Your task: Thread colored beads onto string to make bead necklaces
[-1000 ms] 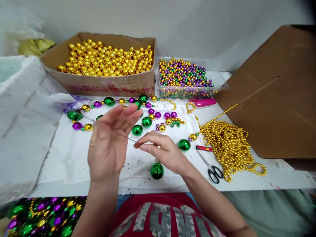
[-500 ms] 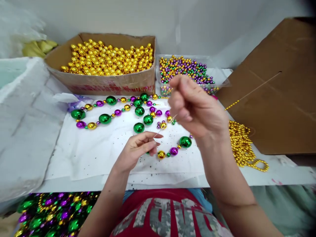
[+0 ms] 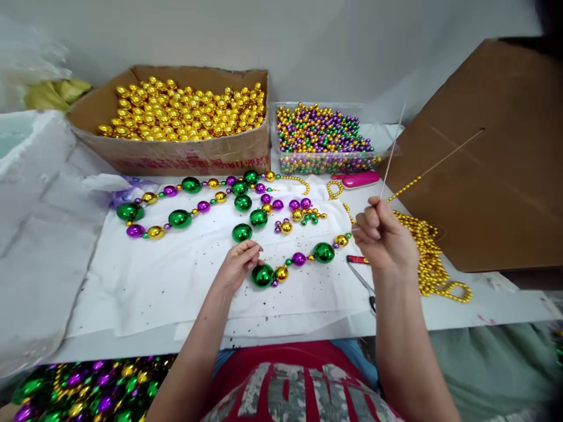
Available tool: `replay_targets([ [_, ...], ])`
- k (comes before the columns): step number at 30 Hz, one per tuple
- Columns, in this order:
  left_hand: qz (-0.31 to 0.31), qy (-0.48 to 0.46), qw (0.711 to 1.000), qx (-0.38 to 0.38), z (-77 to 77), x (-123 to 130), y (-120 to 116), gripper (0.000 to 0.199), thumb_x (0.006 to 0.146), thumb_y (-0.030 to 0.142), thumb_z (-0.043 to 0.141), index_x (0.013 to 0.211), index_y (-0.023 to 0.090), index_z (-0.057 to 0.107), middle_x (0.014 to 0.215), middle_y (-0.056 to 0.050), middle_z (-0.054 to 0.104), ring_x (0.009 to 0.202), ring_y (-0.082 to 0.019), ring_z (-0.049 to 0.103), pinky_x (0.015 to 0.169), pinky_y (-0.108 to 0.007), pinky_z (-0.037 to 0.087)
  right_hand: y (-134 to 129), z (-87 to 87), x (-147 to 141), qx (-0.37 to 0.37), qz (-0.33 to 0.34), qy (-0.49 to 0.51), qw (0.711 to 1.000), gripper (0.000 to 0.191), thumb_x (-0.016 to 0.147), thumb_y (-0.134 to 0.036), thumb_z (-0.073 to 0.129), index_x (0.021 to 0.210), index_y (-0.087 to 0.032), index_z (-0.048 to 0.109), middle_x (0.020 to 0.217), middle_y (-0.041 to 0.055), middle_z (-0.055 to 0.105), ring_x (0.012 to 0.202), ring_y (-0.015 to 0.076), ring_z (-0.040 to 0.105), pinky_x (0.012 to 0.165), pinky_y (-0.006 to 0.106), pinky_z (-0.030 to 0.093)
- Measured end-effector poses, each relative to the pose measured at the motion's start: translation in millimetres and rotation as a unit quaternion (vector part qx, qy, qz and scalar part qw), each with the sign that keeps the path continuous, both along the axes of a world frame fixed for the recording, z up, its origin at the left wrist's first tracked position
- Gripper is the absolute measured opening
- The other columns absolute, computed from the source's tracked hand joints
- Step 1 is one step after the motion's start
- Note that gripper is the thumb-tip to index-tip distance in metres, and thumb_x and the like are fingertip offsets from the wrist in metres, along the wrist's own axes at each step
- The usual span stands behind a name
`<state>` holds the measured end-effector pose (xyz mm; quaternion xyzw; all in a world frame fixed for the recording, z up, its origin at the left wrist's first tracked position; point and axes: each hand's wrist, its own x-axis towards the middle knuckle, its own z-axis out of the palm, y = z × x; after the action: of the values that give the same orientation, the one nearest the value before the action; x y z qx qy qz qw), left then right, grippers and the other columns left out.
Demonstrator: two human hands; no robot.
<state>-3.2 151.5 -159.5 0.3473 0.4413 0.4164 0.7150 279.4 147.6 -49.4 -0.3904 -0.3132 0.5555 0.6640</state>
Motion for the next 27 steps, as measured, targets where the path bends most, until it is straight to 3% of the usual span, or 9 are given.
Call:
replay_targets([
  [5, -0.080, 0.153, 0.983, 0.058, 0.2, 11, 11, 0.016, 0.078, 0.033, 0.064, 0.077, 0.017, 0.065, 0.061, 0.002, 0.054, 0.054, -0.010, 0.047, 0.071, -0.031, 0.048, -24, -30.6, 15, -0.041, -0.035, -0.024, 0.998, 0.012, 0.084, -0.032, 0.061, 0.088, -0.021, 0.061, 0.055, -0.0053, 0.041, 0.044, 0.0070, 0.028, 0.042, 0.021, 0.022],
  [7, -0.104, 0.266, 0.945, 0.160, 6.9, 24, 22, 0.014, 0.080, 0.030, 0.061, 0.084, 0.019, 0.069, 0.086, -0.005, 0.064, 0.079, -0.018, 0.059, 0.079, -0.033, 0.047, -32, -40.7, 12, -0.067, -0.014, -0.017, 0.998, 0.012, 0.085, -0.031, 0.060, 0.088, -0.019, 0.062, 0.053, -0.0046, 0.043, 0.045, 0.0065, 0.030, 0.043, 0.021, 0.023],
  [10, -0.131, 0.347, 0.875, 0.313, 18.7, 57, 47, 0.022, 0.085, 0.022, 0.052, 0.098, 0.023, 0.070, 0.111, -0.006, 0.063, 0.104, -0.022, 0.056, 0.093, -0.035, 0.041, -42, -53.5, 5, -0.090, 0.025, 0.011, 0.996, 0.014, 0.088, -0.030, 0.057, 0.089, -0.017, 0.063, 0.051, -0.0047, 0.043, 0.044, 0.0053, 0.030, 0.045, 0.020, 0.022],
  [13, -0.145, 0.396, 0.817, 0.393, 23.1, 103, 77, 0.026, 0.087, 0.016, 0.047, 0.098, 0.021, 0.070, 0.106, -0.007, 0.065, 0.100, -0.022, 0.057, 0.090, -0.036, 0.041, -48, -58.7, 2, -0.099, 0.037, 0.034, 0.994, 0.015, 0.089, -0.029, 0.056, 0.090, -0.016, 0.063, 0.050, -0.0048, 0.042, 0.044, 0.0047, 0.030, 0.045, 0.020, 0.020],
  [17, -0.217, 0.453, 0.741, 0.445, 10.8, 162, 107, 0.026, 0.084, 0.008, 0.045, 0.091, 0.017, 0.070, 0.101, -0.012, 0.065, 0.102, -0.027, 0.053, 0.090, -0.040, 0.038, -49, -55.5, 5, -0.101, 0.029, 0.039, 0.994, 0.016, 0.089, -0.028, 0.055, 0.090, -0.015, 0.064, 0.050, -0.0044, 0.043, 0.045, 0.0050, 0.030, 0.046, 0.021, 0.020],
  [21, -0.225, 0.444, 0.747, 0.442, -4.6, 193, 117, 0.023, 0.080, 0.003, 0.047, 0.081, 0.013, 0.067, 0.095, -0.015, 0.064, 0.103, -0.030, 0.051, 0.091, -0.043, 0.036, -52, -53.3, 8, -0.108, 0.021, 0.036, 0.993, 0.017, 0.090, -0.030, 0.055, 0.089, -0.016, 0.064, 0.049, -0.0046, 0.042, 0.044, 0.0052, 0.029, 0.046, 0.022, 0.019],
  [24, -0.206, 0.430, 0.765, 0.433, -3.5, 189, 115, 0.017, 0.082, 0.009, 0.051, 0.083, 0.015, 0.067, 0.096, -0.013, 0.064, 0.103, -0.028, 0.052, 0.092, -0.041, 0.036, -57, -56.8, 8, -0.127, 0.022, 0.012, 0.992, 0.018, 0.089, -0.032, 0.057, 0.091, -0.017, 0.064, 0.050, -0.0034, 0.047, 0.045, 0.0053, 0.030, 0.046, 0.022, 0.019],
  [25, -0.195, 0.418, 0.779, 0.425, -0.5, 182, 112, 0.015, 0.083, 0.012, 0.053, 0.088, 0.016, 0.067, 0.097, -0.012, 0.065, 0.101, -0.026, 0.054, 0.090, -0.038, 0.038, -59, -58.7, 8, -0.137, 0.023, -0.002, 0.990, 0.018, 0.088, -0.033, 0.058, 0.094, -0.017, 0.065, 0.051, -0.0029, 0.049, 0.045, 0.0055, 0.031, 0.046, 0.022, 0.019],
  [27, -0.159, 0.334, 0.859, 0.354, 7.9, 162, 102, 0.017, 0.085, 0.020, 0.055, 0.099, 0.017, 0.065, 0.097, -0.010, 0.066, 0.092, -0.021, 0.058, 0.081, -0.033, 0.043, -63, -62.9, 7, -0.162, 0.029, -0.034, 0.986, 0.025, 0.086, -0.034, 0.060, 0.104, -0.017, 0.064, 0.052, -0.0020, 0.052, 0.045, 0.0061, 0.031, 0.045, 0.022, 0.018],
])
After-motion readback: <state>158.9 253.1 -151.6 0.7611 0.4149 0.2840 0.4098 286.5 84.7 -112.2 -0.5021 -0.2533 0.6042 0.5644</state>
